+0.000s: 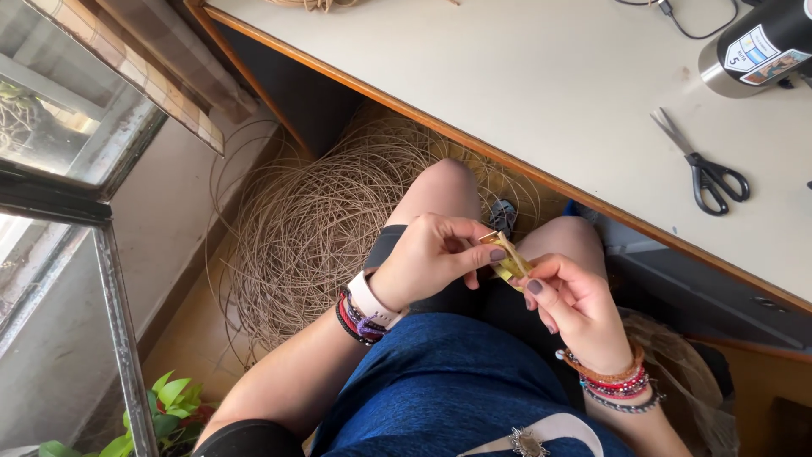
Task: Measuring and cutting wicker strips to specific lengths using a measuring tape and scissors
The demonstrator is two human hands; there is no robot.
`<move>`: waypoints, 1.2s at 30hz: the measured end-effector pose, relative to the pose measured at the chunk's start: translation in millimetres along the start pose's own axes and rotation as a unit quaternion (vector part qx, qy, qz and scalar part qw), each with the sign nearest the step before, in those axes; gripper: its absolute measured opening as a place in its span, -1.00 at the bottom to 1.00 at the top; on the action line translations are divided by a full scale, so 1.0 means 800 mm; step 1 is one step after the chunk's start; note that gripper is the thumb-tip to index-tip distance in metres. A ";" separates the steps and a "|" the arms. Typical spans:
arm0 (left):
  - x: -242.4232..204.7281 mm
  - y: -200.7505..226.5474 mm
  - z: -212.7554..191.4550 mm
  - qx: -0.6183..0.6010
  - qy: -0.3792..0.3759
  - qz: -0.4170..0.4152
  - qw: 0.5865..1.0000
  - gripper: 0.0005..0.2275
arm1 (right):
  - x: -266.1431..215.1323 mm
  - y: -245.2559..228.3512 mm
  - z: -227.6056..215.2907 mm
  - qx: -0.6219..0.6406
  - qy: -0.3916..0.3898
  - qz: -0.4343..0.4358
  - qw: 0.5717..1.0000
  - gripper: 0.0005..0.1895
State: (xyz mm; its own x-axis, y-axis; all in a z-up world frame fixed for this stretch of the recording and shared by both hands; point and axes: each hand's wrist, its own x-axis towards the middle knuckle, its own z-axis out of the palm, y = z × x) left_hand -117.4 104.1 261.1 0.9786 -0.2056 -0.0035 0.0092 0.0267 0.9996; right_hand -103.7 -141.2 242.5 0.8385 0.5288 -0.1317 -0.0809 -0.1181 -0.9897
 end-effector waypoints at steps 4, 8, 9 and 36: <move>0.001 0.000 0.006 0.023 0.019 -0.008 1.000 -0.86 | -0.001 0.002 0.002 -0.011 0.019 0.014 1.000 -0.86; 0.003 0.006 0.008 0.052 0.031 0.029 0.998 -0.88 | -0.001 0.000 0.003 -0.022 0.018 0.003 1.000 -0.86; 0.003 0.007 0.006 0.052 0.030 0.028 0.998 -0.88 | -0.001 0.001 0.003 -0.021 0.020 0.004 1.000 -0.86; -0.001 -0.066 0.036 0.422 0.040 0.301 0.855 -0.64 | -0.005 -0.005 -0.044 -0.214 -0.126 0.190 0.950 -0.77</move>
State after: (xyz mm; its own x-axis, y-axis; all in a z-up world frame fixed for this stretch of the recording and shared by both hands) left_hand -124.6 74.7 209.1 0.7659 -0.3334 0.5499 -0.6180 -0.6177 0.4863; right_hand -87.6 -172.3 248.6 0.6322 0.5574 -0.5382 -0.0805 -0.6437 -0.7611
